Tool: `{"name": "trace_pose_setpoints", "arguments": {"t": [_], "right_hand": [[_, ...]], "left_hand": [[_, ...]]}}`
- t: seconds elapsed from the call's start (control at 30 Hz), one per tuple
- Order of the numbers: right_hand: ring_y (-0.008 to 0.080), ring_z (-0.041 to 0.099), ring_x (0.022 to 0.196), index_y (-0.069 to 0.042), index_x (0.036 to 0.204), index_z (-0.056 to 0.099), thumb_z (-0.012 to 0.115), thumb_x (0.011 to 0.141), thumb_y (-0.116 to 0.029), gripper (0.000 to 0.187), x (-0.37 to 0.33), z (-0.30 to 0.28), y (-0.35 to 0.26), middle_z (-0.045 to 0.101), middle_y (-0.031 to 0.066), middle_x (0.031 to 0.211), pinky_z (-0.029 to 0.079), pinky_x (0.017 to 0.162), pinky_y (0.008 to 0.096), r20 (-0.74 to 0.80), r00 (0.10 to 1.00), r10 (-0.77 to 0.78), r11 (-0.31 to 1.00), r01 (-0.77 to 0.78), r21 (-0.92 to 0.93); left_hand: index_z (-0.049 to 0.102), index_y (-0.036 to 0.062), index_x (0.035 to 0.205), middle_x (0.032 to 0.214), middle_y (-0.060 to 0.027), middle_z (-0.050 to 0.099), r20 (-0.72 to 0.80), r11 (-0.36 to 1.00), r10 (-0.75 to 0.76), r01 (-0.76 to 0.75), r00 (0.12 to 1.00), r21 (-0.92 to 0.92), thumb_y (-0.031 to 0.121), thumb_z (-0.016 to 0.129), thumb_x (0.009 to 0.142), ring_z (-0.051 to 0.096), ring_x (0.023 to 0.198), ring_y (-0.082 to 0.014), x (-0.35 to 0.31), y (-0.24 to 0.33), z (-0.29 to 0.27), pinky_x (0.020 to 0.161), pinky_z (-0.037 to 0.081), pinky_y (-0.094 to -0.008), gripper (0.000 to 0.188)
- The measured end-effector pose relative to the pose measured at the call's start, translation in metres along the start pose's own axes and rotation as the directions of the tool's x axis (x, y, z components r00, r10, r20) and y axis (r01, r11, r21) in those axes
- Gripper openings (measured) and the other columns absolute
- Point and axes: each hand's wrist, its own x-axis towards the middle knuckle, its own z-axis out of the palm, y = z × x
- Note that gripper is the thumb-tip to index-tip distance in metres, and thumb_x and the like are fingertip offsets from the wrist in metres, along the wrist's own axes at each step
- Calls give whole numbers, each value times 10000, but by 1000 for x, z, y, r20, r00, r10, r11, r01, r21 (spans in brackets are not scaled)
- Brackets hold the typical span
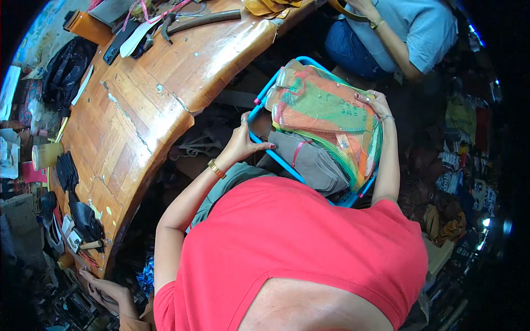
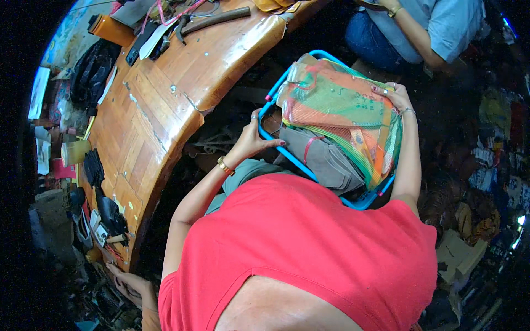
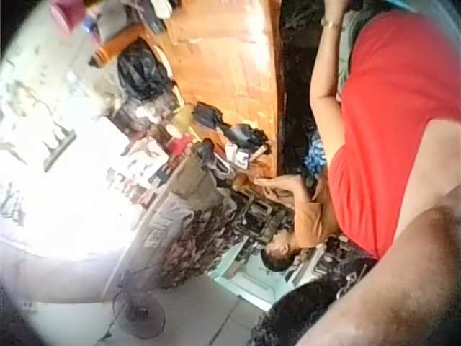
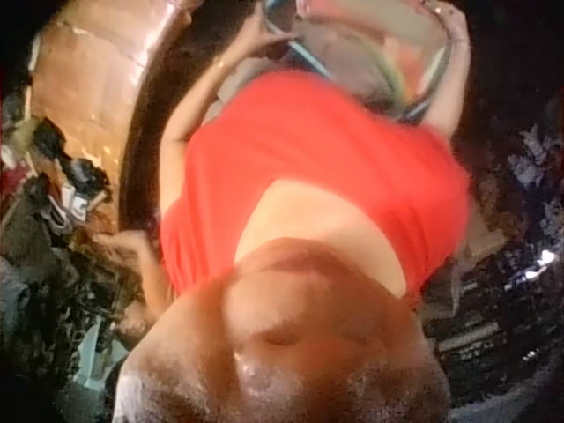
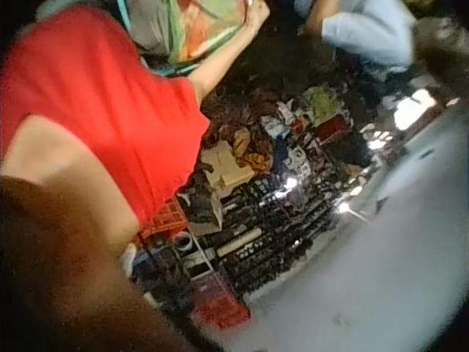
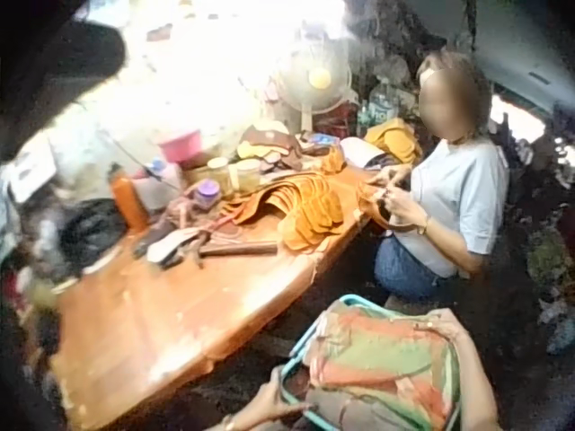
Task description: The person sits on a low bench and sorts through a blue basket of leather pieces. They remove a mesh bag, then repeatedly pick up bundles of leather strips, separate them, and place them on the table or back into the basket.
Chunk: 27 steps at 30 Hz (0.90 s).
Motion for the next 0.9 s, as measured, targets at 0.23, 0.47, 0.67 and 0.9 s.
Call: {"name": "trace_pose_setpoints", "arguments": {"t": [0.23, 0.47, 0.67, 0.9], "right_hand": [[44, 509, 617, -74, 798, 622, 790, 769, -346, 320, 1, 5, -20, 569, -29, 700, 428, 557, 214, 64, 997, -35, 988, 44, -147], [126, 623, 796, 6, 1023, 659, 796, 722, -452, 564, -3, 12, 2, 669, 89, 903, 501, 730, 269, 4, 969, -248, 934, 240, -265], [350, 557, 1136, -92, 1215, 593, 725, 717, -552, 691, -37, 25, -10, 598, 207, 1186, 438, 960, 420, -123, 923, -364, 724, 197, -661], [340, 552, 1130, -103, 1203, 603, 678, 720, -613, 706, -27, 31, -7, 601, 168, 1186, 436, 944, 441, -136, 920, -369, 615, 132, -777]], "left_hand": [[182, 25, 1417, 1155, -209, 583, 50, 995, 8, -2, 999, -104, 383, 809, 725, 647, 949, -224, 0, -4, -7, 835, 514, -334, 1000], [237, 77, 1472, 1058, -179, 648, 62, 954, 33, -13, 997, -301, 165, 716, 840, 642, 989, -226, -44, 6, -56, 873, 511, -349, 798], [547, 45, 1283, 1132, -92, 648, -622, 981, 169, -73, 764, 177, 54, 659, 853, 602, 1036, -178, -119, 30, -132, 913, 456, -329, 444], [550, 65, 1273, 1309, -151, 535, -739, 802, 328, 241, 588, 547, 252, 609, 907, 424, 1289, -344, -144, -36, -183, 1051, 334, -435, 416]]}}
